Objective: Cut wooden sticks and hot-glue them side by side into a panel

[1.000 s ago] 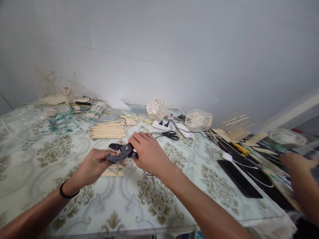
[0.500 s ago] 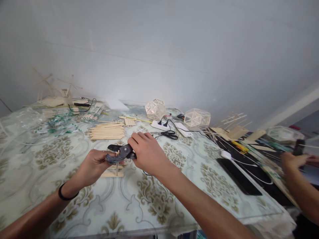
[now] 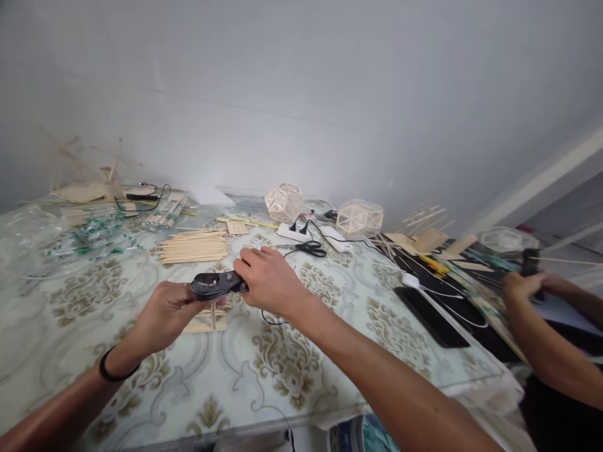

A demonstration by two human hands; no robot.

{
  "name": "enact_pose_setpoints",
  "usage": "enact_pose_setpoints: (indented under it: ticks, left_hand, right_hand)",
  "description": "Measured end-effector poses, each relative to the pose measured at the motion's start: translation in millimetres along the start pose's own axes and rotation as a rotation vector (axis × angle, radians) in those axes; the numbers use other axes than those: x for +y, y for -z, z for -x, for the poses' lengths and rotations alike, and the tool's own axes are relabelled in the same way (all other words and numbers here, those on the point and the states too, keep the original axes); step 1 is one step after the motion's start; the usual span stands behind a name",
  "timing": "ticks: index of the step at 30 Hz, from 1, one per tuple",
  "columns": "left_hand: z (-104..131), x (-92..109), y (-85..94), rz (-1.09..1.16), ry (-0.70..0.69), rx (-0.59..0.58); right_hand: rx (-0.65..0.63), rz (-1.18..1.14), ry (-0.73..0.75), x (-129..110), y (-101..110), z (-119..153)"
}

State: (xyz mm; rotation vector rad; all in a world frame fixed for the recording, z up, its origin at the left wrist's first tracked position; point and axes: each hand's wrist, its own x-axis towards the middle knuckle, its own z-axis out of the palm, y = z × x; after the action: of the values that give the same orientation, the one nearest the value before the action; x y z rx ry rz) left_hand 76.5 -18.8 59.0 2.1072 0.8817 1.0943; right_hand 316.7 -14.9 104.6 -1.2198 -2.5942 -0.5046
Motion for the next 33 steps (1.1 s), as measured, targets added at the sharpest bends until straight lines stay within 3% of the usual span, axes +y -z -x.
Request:
enact_pose_setpoints:
  ticks: [12, 17, 23, 26, 33]
  left_hand:
    - [-0.4, -5.6, 1.5, 0.011, 0.043, -0.029]
    - [-1.1, -6.9, 1.7, 0.041, 0.063, -0.037]
    - [-0.6, -3.8, 1.9, 0.069, 0.053, -0.063]
    - [0.0, -4.0, 1.9, 0.070, 0.052, -0.063]
    - [3.9, -8.9, -3.3, 0.014, 0.048, -0.069]
  right_hand:
    - [0.022, -0.066, -0.043, 7.2, -18.5, 8.3]
    - [0.155, -0.171, -0.107, 5.0, 2.7, 6.7]
    - [0.360, -0.421, -0.358, 5.2, 28.0, -1.3]
    - [0.367, -0.613, -0.504, 0.3, 11.3, 3.7]
    - [0.183, -1.006, -0.672, -25.8, -76.1, 17.6]
